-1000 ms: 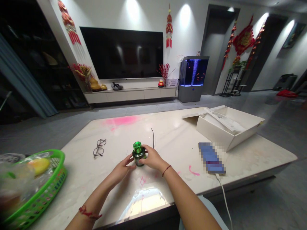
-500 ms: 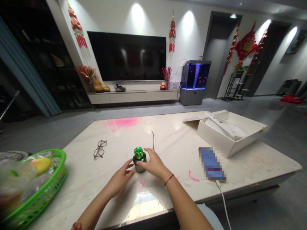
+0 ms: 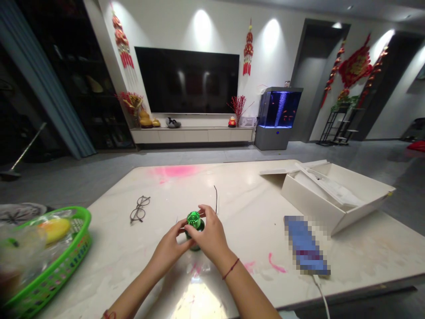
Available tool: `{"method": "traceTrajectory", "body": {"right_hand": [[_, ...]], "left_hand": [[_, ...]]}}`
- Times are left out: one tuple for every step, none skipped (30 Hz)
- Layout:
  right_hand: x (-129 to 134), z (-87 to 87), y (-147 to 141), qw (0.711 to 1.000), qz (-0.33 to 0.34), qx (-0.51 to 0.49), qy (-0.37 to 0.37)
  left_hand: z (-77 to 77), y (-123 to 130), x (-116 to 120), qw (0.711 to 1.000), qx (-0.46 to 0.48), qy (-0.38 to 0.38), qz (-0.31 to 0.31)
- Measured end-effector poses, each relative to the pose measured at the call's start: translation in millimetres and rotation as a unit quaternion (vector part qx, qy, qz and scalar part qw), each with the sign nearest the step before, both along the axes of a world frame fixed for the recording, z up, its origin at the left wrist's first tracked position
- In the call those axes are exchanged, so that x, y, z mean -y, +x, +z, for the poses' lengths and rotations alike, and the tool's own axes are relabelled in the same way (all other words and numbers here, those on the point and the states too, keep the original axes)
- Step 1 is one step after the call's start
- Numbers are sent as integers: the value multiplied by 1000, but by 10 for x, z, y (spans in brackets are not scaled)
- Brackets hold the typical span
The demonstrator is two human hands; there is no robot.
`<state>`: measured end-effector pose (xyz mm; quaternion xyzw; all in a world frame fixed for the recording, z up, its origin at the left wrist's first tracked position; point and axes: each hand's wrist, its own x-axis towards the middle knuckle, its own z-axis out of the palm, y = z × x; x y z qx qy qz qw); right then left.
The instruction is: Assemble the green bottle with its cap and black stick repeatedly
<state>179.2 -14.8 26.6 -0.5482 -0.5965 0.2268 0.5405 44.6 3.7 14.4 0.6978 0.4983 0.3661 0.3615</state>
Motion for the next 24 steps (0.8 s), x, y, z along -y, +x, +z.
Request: {"method": "traceTrajectory", "body": {"right_hand": [[-15, -8, -13, 1000, -2, 0, -3], [-30, -15, -24, 1000, -5, 0, -5], [-44, -21, -32, 1000, -9, 1, -7], [-56, -25, -36, 1000, -12, 2, -7], [-66, -29, -37, 1000, -13, 2, -7], [-75, -32, -35, 1000, -13, 2, -9], [-82, -34, -30, 1000, -11, 1, -11], [-86, -35, -24, 1000, -7, -1, -14], [-90, -37, -16, 1000, -5, -4, -16], [-92, -38, -8, 1000, -2, -7, -18], [-94, -39, 0, 1000, 2, -11, -20], [-95, -38, 8, 1000, 6, -15, -22], [-96, -36, 15, 999, 11, -19, -24], [-96, -32, 23, 999, 16, -23, -27], [-98, -25, 31, 999, 23, -29, -31], [-99, -16, 40, 998, 33, -35, -35], [-101, -4, 50, 997, 47, -43, -38], [-102, 9, 61, 996, 63, -49, -40], [-104, 22, 71, 995, 78, -54, -42], [-106, 34, 82, 993, 90, -57, -44], [-107, 45, 91, 993, 97, -59, -44], [-109, 52, 98, 992, 101, -59, -45], [-110, 56, 103, 992, 103, -59, -45], [-112, 56, 107, 992, 103, -58, -45]], "left_hand": [[-1, -1, -18, 1000, 9, -6, -5], [-1, -3, -35, 1000, 17, -12, -10], [-1, -7, -50, 1000, 23, -17, -14], [-1, -12, -64, 999, 25, -22, -15], [-2, -16, -77, 999, 26, -27, -14], [-4, -20, -89, 999, 25, -32, -13], [-6, -22, -100, 999, 25, -39, -13], [-7, -24, -111, 999, 25, -46, -14], [-7, -26, -119, 998, 25, -51, -17], [-6, -27, -127, 998, 26, -55, -21], [-2, -28, -133, 998, 29, -56, -27], [3, -31, -137, 997, 32, -56, -32], [8, -34, -141, 997, 36, -54, -39], [14, -38, -145, 997, 38, -52, -45], [20, -43, -148, 997, 38, -49, -51], [24, -49, -152, 997, 37, -47, -57], [26, -55, -157, 996, 35, -45, -64], [27, -61, -162, 996, 33, -43, -71], [26, -66, -167, 996, 30, -43, -76], [26, -70, -171, 996, 27, -44, -79], [25, -73, -175, 995, 24, -45, -80], [24, -74, -176, 996, 21, -46, -80], [24, -73, -177, 996, 18, -47, -78], [25, -71, -177, 996, 16, -47, -77]]}}
